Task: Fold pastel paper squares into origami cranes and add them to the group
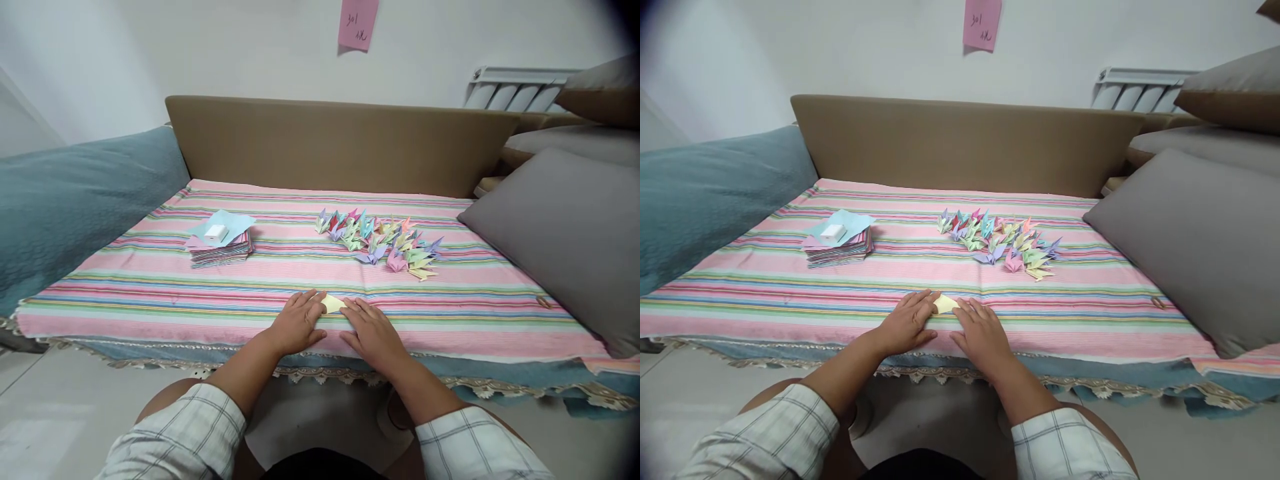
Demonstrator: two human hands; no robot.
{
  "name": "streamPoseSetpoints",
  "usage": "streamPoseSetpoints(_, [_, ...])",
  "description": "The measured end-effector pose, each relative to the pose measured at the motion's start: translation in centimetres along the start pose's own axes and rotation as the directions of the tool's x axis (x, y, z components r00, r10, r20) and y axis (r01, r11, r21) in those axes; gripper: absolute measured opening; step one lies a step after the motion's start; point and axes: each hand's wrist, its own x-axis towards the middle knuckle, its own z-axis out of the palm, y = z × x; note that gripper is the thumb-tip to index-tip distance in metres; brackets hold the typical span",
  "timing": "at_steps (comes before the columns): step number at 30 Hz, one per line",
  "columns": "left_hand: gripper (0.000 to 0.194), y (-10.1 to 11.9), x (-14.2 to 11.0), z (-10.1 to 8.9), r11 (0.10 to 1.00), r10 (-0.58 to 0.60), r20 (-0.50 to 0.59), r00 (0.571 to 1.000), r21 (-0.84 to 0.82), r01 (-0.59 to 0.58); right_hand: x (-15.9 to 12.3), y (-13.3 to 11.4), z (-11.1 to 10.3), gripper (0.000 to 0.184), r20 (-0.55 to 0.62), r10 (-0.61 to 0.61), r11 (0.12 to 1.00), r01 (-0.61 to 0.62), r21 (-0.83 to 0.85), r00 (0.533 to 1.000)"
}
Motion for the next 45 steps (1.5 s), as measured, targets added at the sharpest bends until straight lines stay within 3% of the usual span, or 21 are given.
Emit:
streamPoseSetpoints(3, [0.038,0.1,0.0,-0.2,1.0,0.002,0.012,1.0,0.011,-0.002,-0.1,0.6,-0.3,0.044,-0.054,0.036,0.999,-0.037,-0.015,0.998])
streamPoseSetpoints(6, [0.038,0.2,0.1,-0.3,1.0,0.004,0.011,1.0,0.011,-0.004,0.1,0.5,-0.5,0.039,-0.188,0.088,0.994,-0.099,-0.049,0.978])
streamPoseSetpoints(8, [0.037,0.2,0.1,-0.3,1.0,-0.001,0.009,1.0,0.013,0.001,0.4,0.0,-0.4,0.044,-0.243,0.01,0.996,-0.03,-0.08,0.97])
streamPoseSetpoints(12, [0.048,0.3,0.1,-0.3,1.0,-0.007,0.014,1.0,0.014,0.007,0.9,-1.2,0.9,0.067,-0.135,-0.234,0.97,0.222,-0.102,0.963])
streamPoseSetpoints(17, [0.05,0.1,0.0,-0.4,1.0,0.013,0.038,0.999,0.019,-0.014,1.0,-1.2,2.2,0.073,-0.011,-0.214,0.976,0.213,-0.046,0.977])
streamPoseSetpoints(25, [0.043,-1.9,-1.2,-1.5,0.998,0.052,0.051,0.997,0.014,-0.053,1.1,-1.0,1.7,0.068,-0.005,-0.205,0.978,0.204,-0.049,0.979])
streamPoseSetpoints(36, [0.056,-4.6,-3.3,-2.7,0.977,-0.209,-0.019,0.978,0.028,0.21,1.2,-0.9,1.9,0.067,-0.002,-0.205,0.978,0.204,-0.043,0.979])
streamPoseSetpoints(39, [0.046,-5.3,-3.1,-4.3,0.926,-0.377,-0.043,0.925,0.023,0.378,1.2,-1.0,1.9,0.067,0.004,-0.196,0.98,0.196,-0.043,0.981])
streamPoseSetpoints(41, [0.034,-4.7,-2.6,-5.2,0.876,-0.469,-0.169,0.867,0.036,0.481,1.2,-1.1,1.9,0.066,0.007,-0.188,0.981,0.188,-0.04,0.982])
streamPoseSetpoints(42, [0.032,-4.0,-2.2,-5.3,0.875,-0.459,-0.237,0.856,0.043,0.481,1.2,-1.2,1.9,0.066,0.008,-0.185,0.982,0.185,-0.037,0.983])
streamPoseSetpoints(45, [0.04,-1.0,-0.5,-4.4,0.974,-0.225,-0.2,0.954,-0.024,0.225,1.3,-1.3,1.8,0.065,0.018,-0.174,0.984,0.175,-0.025,0.985])
